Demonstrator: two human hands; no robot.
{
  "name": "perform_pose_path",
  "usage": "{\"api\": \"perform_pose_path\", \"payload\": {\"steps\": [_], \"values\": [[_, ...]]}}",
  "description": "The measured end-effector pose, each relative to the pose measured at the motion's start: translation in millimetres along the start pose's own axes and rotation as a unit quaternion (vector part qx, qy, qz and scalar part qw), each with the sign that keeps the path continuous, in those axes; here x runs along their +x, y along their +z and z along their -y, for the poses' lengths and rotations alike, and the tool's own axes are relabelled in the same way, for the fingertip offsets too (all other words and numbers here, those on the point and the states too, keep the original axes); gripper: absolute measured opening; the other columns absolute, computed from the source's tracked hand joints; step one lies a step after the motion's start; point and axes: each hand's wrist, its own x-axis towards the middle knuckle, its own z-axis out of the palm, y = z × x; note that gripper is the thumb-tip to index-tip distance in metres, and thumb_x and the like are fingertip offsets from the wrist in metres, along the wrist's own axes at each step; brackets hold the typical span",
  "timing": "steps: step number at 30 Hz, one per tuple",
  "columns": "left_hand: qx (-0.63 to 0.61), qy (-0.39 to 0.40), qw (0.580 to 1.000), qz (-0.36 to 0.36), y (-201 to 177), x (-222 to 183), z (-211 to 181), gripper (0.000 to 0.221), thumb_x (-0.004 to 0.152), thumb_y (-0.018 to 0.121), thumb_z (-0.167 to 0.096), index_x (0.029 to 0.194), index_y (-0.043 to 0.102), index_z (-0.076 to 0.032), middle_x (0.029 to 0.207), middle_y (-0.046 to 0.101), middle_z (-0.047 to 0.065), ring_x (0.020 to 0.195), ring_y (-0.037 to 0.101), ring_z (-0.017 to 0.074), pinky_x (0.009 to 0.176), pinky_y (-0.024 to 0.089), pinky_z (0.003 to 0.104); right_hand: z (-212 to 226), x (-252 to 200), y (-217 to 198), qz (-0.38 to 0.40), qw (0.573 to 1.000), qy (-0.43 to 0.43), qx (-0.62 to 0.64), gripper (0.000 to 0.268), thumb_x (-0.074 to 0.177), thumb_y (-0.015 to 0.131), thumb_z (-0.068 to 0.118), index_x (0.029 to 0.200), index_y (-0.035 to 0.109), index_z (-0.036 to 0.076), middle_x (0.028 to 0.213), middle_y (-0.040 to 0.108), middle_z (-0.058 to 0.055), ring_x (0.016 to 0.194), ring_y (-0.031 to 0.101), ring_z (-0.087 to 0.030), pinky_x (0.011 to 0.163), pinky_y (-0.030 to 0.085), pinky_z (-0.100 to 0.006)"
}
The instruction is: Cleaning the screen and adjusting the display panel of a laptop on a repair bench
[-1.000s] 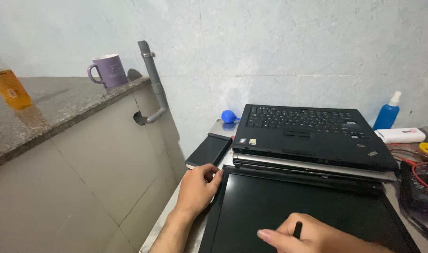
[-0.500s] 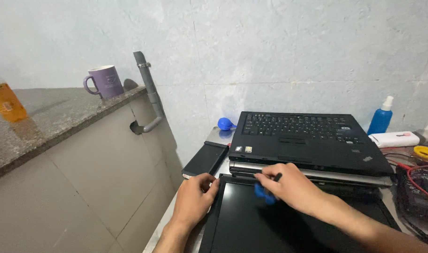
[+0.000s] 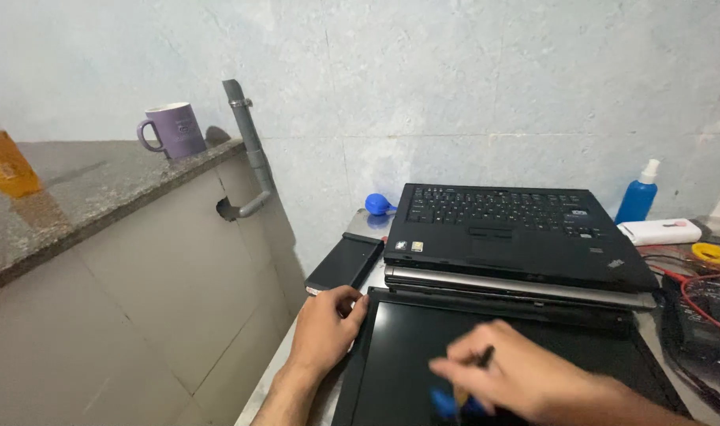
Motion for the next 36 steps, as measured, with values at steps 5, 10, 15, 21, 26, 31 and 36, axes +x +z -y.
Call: {"api": "perform_pose_path", "payload": {"steps": [5, 10, 15, 21, 26, 31, 36], "values": [[-0.019, -0.012, 1.000, 0.009, -10, -10, -13, 0.030, 0.104, 0.066, -0.046, 0.100, 0.084, -0.022, 0.071, 0.074, -0.002, 0.073, 0.064, 0.0178, 0.077, 0.049, 0.034, -58, -6, 38, 0.118, 0.985, -0.030, 0.122, 0.072, 0.121, 0.088, 0.036, 0.064, 0.048, 0.016, 0.064, 0.037, 0.005, 0.061, 0.036, -0.009, 0.063, 0.031, -0.033], [-0.025, -0.019, 0.999, 0.012, -12, -12, -16, 0.030, 0.104, 0.067, -0.045, 0.099, 0.084, -0.021, 0.068, 0.069, -0.003, 0.070, 0.060, 0.0167, 0.074, 0.047, 0.034, -50, -4, 32, 0.156, 0.950, 0.016, 0.269, 0.073, 0.121, 0.085, 0.027, 0.059, 0.049, 0.015, 0.057, 0.034, 0.005, 0.054, 0.032, -0.008, 0.059, 0.019, -0.034], [-0.010, -0.007, 1.000, 0.004, -8, -7, -9, 0.030, 0.102, 0.067, -0.047, 0.100, 0.085, -0.023, 0.074, 0.076, -0.002, 0.075, 0.067, 0.0208, 0.077, 0.049, 0.038, -3, 1, -1, 0.052, 0.985, 0.121, 0.109, 0.051, 0.108, 0.080, 0.049, 0.070, 0.087, 0.015, 0.051, 0.067, 0.003, 0.047, 0.053, -0.005, 0.054, 0.041, -0.024], [-0.019, -0.027, 0.999, 0.014, -9, -9, -13, 0.030, 0.103, 0.066, -0.047, 0.100, 0.084, -0.023, 0.069, 0.070, -0.004, 0.072, 0.061, 0.0180, 0.075, 0.048, 0.034, -12, 38, -31, -0.115, 0.988, 0.082, 0.068, 0.046, 0.111, 0.076, 0.040, 0.073, 0.082, 0.013, 0.059, 0.061, 0.002, 0.052, 0.041, -0.009, 0.056, 0.033, -0.029], [-0.002, 0.009, 1.000, -0.017, 1, -1, -2, 0.027, 0.099, 0.069, -0.048, 0.099, 0.086, -0.026, 0.080, 0.083, 0.000, 0.080, 0.076, 0.0230, 0.078, 0.052, 0.040, -68, 73, -4, -0.177, 0.980, -0.057, -0.068, 0.043, 0.111, 0.074, 0.040, 0.075, 0.066, 0.017, 0.066, 0.053, 0.006, 0.069, 0.044, -0.005, 0.066, 0.043, -0.034], [-0.014, -0.019, 1.000, 0.009, -11, -9, -14, 0.029, 0.102, 0.067, -0.046, 0.098, 0.085, -0.023, 0.074, 0.077, -0.005, 0.076, 0.067, 0.0161, 0.078, 0.050, 0.033, -38, 30, 1, -0.124, 0.970, -0.118, -0.170, 0.046, 0.118, 0.061, 0.044, 0.080, 0.060, 0.017, 0.078, 0.071, 0.003, 0.076, 0.070, -0.024, 0.075, 0.050, -0.039], [-0.008, 0.002, 1.000, -0.005, 0, -1, 1, 0.032, 0.101, 0.068, -0.050, 0.103, 0.086, -0.024, 0.083, 0.083, 0.000, 0.085, 0.076, 0.0235, 0.079, 0.052, 0.039, -22, -8, 4, -0.033, 0.999, 0.008, -0.017, 0.051, 0.113, 0.074, 0.049, 0.071, 0.071, 0.022, 0.060, 0.057, 0.009, 0.062, 0.050, -0.003, 0.061, 0.040, -0.029]]}}
